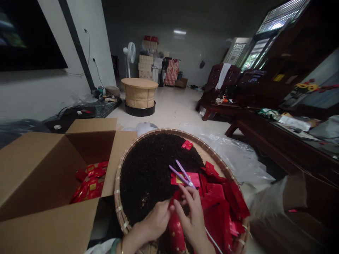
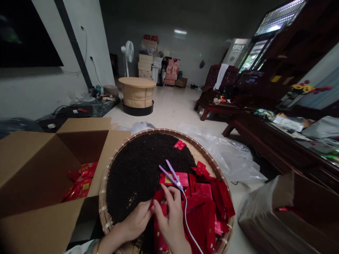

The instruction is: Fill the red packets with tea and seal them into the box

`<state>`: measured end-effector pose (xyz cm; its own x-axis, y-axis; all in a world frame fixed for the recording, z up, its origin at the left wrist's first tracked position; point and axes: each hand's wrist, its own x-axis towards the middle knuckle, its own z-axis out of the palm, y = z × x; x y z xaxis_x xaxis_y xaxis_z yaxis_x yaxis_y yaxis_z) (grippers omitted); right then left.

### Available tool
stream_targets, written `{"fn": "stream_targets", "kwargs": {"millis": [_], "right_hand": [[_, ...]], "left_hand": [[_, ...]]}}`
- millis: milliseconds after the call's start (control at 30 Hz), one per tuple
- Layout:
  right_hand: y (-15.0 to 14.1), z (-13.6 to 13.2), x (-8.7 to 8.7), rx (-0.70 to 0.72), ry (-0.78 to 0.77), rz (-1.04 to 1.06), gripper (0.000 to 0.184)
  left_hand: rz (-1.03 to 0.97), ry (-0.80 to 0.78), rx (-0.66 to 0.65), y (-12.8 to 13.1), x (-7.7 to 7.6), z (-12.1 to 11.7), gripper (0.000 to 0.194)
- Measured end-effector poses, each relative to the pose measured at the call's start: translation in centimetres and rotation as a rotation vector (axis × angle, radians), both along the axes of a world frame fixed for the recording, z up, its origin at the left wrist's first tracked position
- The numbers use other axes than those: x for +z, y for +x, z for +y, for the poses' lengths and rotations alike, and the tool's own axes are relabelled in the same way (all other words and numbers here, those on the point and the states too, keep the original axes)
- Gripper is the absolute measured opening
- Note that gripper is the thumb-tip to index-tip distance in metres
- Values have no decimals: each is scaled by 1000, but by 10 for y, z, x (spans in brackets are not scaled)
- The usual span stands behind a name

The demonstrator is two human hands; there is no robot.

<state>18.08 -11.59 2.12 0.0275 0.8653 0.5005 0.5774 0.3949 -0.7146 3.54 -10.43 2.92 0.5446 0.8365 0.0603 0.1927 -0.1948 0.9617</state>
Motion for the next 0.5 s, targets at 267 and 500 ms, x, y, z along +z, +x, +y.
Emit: {"fn": "stream_targets", "kwargs": {"millis": [267,500], "right_hand": [[-10,32,-8,28,299,-219,45],[-17,37,-4,-48,286,-188,11]], "left_hand": [[-336,-285,198,-8,-12,18,58],[-413,-570,243,-9,-12,17,70]]}}
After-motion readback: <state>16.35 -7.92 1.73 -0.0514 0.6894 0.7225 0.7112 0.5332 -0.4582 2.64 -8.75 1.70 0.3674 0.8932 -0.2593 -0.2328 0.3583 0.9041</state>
